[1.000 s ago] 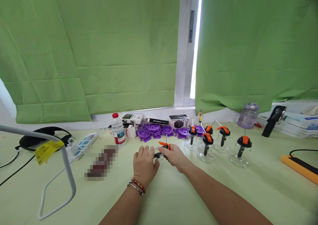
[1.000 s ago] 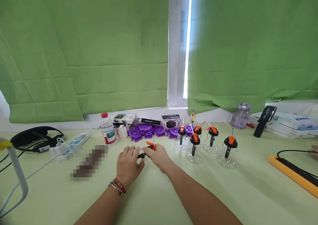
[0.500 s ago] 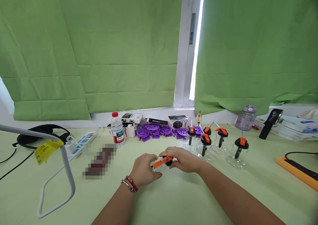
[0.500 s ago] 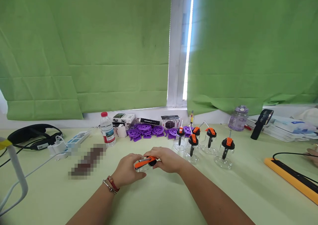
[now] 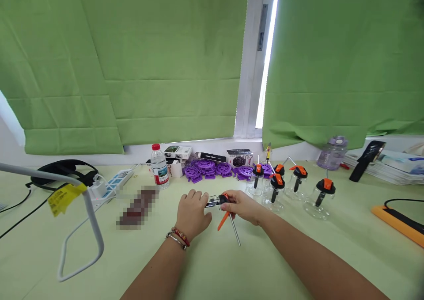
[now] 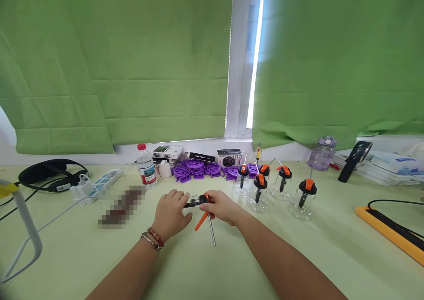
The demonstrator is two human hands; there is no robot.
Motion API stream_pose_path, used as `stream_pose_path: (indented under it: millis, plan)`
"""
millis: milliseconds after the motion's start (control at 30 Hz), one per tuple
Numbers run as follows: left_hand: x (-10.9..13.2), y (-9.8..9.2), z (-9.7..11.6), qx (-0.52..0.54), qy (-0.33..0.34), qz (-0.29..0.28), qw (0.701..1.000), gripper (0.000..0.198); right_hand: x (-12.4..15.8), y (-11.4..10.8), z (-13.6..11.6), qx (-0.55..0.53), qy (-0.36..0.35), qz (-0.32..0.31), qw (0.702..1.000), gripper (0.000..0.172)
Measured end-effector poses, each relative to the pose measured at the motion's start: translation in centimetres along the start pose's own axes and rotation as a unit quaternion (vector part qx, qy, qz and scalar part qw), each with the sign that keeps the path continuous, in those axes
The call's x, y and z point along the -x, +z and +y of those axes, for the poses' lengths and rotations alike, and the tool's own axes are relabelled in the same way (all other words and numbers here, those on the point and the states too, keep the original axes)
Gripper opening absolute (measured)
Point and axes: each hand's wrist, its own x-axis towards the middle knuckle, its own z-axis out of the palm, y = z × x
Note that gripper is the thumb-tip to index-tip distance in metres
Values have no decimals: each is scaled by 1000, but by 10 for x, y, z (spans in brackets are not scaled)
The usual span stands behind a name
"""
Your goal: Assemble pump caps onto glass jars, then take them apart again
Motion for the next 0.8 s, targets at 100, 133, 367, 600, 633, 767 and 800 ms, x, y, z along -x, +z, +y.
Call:
stream_pose_path:
  millis: [100, 133, 367, 600, 633, 767, 800]
  plan:
    - [1, -2, -5, 24, -3, -18, 1000, 41, 5, -4, -5, 144, -120, 2, 982, 31]
    - [1, -2, -6, 39, -3, -28, 999, 41, 7, -7, -7, 206, -160, 6, 965, 36]
    - [3, -3, -5, 115, -24, -40, 992, 43, 19, -19, -11, 387, -288, 81, 872, 45]
    - [2, -3, 5, 33, -10, 46, 998, 43, 10, -2, -4, -81, 68, 52, 993, 43]
    - [3, -3, 6, 28, -1, 43, 999, 43, 10, 1, -6, -90, 69, 40, 993, 42]
    - [3, -3, 5, 30, 6, 26, 999, 42, 12, 0, -15, 67, -65, 55, 994, 29]
    - [3, -4, 4, 29, 5, 25, 999, 42, 13, -2, -16, 118, -112, 48, 985, 29]
